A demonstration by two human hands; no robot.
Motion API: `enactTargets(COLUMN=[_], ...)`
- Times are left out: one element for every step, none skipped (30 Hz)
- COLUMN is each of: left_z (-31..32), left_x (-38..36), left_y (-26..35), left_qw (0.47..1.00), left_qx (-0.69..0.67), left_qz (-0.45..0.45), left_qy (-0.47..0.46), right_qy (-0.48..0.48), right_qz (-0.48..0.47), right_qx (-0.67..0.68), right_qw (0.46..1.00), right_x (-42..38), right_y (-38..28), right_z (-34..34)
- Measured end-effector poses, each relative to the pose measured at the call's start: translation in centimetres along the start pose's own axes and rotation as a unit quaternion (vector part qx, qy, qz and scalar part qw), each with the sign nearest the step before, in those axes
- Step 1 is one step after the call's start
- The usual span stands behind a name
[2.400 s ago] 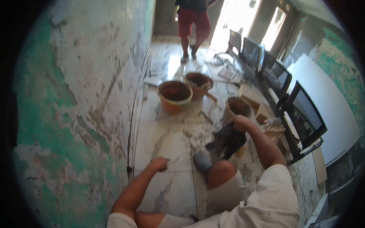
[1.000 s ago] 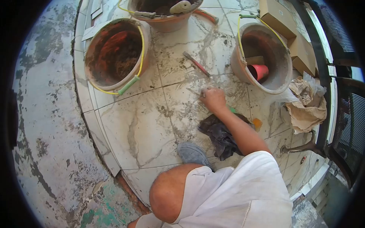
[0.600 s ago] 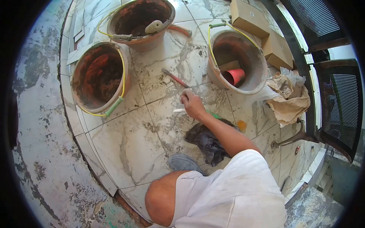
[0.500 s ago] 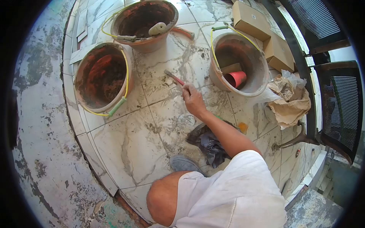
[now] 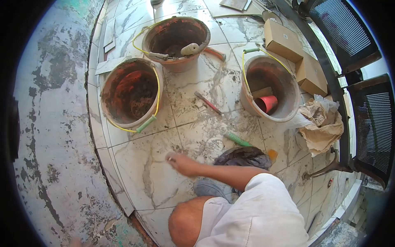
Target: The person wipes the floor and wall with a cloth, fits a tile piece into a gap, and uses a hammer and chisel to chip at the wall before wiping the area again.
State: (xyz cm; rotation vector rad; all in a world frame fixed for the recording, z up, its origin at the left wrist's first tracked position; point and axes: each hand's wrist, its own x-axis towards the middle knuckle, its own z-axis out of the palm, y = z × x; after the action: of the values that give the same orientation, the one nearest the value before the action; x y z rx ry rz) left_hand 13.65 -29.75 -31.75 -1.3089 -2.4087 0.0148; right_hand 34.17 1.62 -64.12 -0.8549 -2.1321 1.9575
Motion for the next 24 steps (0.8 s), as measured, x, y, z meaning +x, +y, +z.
enactTargets(left_z=[2.8, 8.1, 11.1, 14.1, 17.0, 19.7, 21.4, 22.2, 23.0, 23.5, 23.5, 23.6, 23.5, 23.4, 23.4, 23.4, 23.6, 24.0, 24.2, 24.4, 24.4, 24.5, 24.5, 24.5], left_x=[-0.8, -5.2, -4.1, -5.6, -6.3, -7.1, -6.4, -5.8, -5.2, -5.0, -4.9, -4.9, -5.1, -5.0, -5.0, -4.9, -5.2, -5.7, -6.2, -6.7, -7.3, -7.8, -8.4, -9.0], left_y=[3.9, 4.3, 10.1, 12.7, 16.4, 19.3, 21.8, 23.0, 23.4, 23.5, 23.6, 23.7, 23.7, 23.7, 23.5, 23.4, 23.4, 23.4, 23.4, 23.4, 23.5, 23.6, 23.7, 23.7], left_qw=[0.987, 0.959, 0.928, 0.918, 0.916, 0.909, 0.916, 0.909, 0.919, 0.925, 0.93, 0.928, 0.925, 0.927, 0.927, 0.927, 0.928, 0.92, 0.911, 0.911, 0.904, 0.895, 0.895, 0.878], left_qx=[-0.096, -0.176, -0.314, -0.322, -0.326, -0.38, -0.386, -0.412, -0.39, -0.376, -0.365, -0.367, -0.371, -0.366, -0.365, -0.364, -0.361, -0.371, -0.38, -0.379, -0.377, -0.375, -0.374, -0.372], left_qz=[-0.052, -0.032, -0.079, -0.019, -0.013, 0.005, 0.024, -0.022, -0.025, -0.021, -0.027, -0.028, -0.029, -0.029, -0.032, -0.034, -0.035, -0.075, -0.115, -0.116, -0.138, -0.161, -0.164, -0.201], left_qy=[-0.12, -0.22, -0.186, -0.229, -0.233, -0.174, -0.105, -0.064, -0.052, -0.039, -0.043, -0.058, -0.072, -0.073, -0.076, -0.082, -0.083, -0.098, -0.114, -0.115, -0.147, -0.178, -0.178, -0.222], right_qy=[-0.003, -0.044, -0.087, -0.105, -0.091, -0.088, 0.01, 0.116, 0.089, 0.066, 0.054, 0.053, 0.054, 0.051, 0.084, 0.117, 0.13, 0.127, 0.164, 0.2, 0.231, 0.228, 0.279, 0.327], right_qz=[-0.003, 0.013, 0.029, 0.024, 0.074, 0.128, -0.003, -0.131, -0.028, 0.08, 0.082, 0.113, 0.145, 0.144, 0.114, 0.085, 0.093, 0.093, 0.069, 0.046, 0.034, 0.035, 0.033, 0.03], right_qx=[0.004, 0.043, 0.081, 0.091, 0.159, 0.226, 0.143, 0.068, 0.167, 0.252, 0.259, 0.297, 0.333, 0.337, 0.292, 0.246, 0.256, 0.258, 0.246, 0.233, 0.185, 0.185, 0.146, 0.106], right_qw=[1.0, 0.998, 0.992, 0.99, 0.98, 0.962, 0.99, 0.982, 0.982, 0.962, 0.961, 0.947, 0.93, 0.929, 0.946, 0.958, 0.953, 0.953, 0.953, 0.951, 0.955, 0.955, 0.949, 0.939], right_x=[0.0, -0.2, -0.3, -0.3, -0.3, -0.3, 0.2, 0.4, 0.3, 0.3, 0.3, 0.4, 0.2, 0.3, 0.6, 0.8, 1.0, 1.5, 1.9, 2.2, 2.4, 2.7, 3.2, 3.7], right_y=[-1.6, -3.6, -5.0, -5.7, -6.4, -6.6, -4.7, -2.8, -3.6, -4.9, -5.4, -5.7, -5.6, -4.7, -3.2, -3.0, -2.8, -2.3, -1.8, -1.4, -0.9, -0.2, 0.9, 2.0], right_z=[0.9, 1.8, 2.4, 2.9, 3.6, 4.9, 6.4, 7.9, 7.2, 5.9, 5.2, 4.6, 4.3, 4.4, 5.1, 5.3, 5.0, 4.9, 4.7, 4.5, 4.2, 3.7, 2.8, 1.8])
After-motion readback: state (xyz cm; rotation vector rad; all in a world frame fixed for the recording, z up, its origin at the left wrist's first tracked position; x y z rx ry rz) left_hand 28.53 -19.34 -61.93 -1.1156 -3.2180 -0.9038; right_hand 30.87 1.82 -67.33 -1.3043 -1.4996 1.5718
